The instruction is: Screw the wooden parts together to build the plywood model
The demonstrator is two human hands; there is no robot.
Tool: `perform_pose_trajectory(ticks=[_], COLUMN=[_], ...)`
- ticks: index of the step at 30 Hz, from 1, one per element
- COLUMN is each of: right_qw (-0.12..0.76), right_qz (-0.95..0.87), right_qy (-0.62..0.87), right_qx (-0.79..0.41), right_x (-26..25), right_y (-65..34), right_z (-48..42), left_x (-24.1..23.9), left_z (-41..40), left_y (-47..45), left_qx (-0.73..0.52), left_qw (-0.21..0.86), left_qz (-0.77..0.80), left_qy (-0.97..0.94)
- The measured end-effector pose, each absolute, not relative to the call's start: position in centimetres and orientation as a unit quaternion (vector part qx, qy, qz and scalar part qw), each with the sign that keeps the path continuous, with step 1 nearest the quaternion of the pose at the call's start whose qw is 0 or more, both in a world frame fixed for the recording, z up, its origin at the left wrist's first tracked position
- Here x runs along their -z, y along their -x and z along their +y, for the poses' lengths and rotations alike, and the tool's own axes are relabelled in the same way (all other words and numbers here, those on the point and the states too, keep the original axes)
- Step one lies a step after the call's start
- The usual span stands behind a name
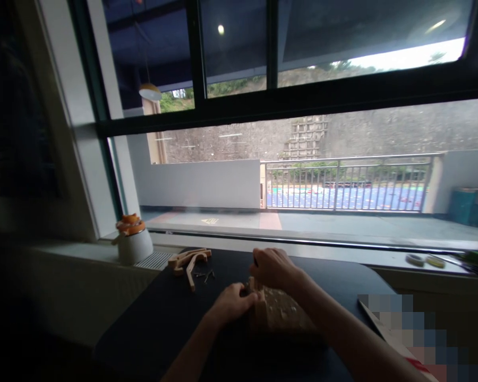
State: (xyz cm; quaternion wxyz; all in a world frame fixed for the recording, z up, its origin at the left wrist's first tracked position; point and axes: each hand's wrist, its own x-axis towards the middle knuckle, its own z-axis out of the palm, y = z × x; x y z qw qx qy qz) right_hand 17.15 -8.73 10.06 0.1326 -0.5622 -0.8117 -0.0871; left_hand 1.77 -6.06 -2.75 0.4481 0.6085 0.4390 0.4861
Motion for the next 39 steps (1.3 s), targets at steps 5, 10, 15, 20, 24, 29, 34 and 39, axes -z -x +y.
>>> perform_pose_trajectory(ticks=[5,10,15,20,24,29,34,39], right_qw=[0.103,0.143,0.176,0.178,0.168,0.151,0.132,0.134], right_qz=[-0.823,-0.810,-0.796,-0.788,-0.801,-0.812,-0.822,-0.815], right_qy=[0.555,0.564,0.578,0.587,0.570,0.557,0.546,0.557], right_qx=[0.068,0.071,0.051,0.049,0.070,0.091,0.098,0.091], right_x=[-9.6,-8.6,-6.8,-6.9,-7.9,-7.8,-7.4,-7.3], right_y=[-16.1,-17.0,-19.2,-18.8,-17.0,-17.1,-17.9,-18.4], right_z=[-6.2,-6.7,-8.6,-7.8,-6.2,-5.2,-5.4,-5.5], left_x=[-0.8,-0.8,0.8,0.7,0.6,2.1,3.3,3.4], left_z=[-4.6,-4.6,-5.8,-5.7,-5.5,-4.9,-4.7,-4.9], left_y=[-0.7,-3.8,-5.4,-5.0,-3.3,-1.7,-2.2,-2.4], left_qx=[-0.492,-0.494,-0.515,-0.524,-0.531,-0.470,-0.444,-0.434], left_qw=[0.407,0.427,0.443,0.420,0.391,0.309,0.274,0.269], left_qz=[0.378,0.315,0.275,0.283,0.308,0.356,0.361,0.374], left_qy=[-0.670,-0.688,-0.680,-0.685,-0.686,-0.746,-0.773,-0.774])
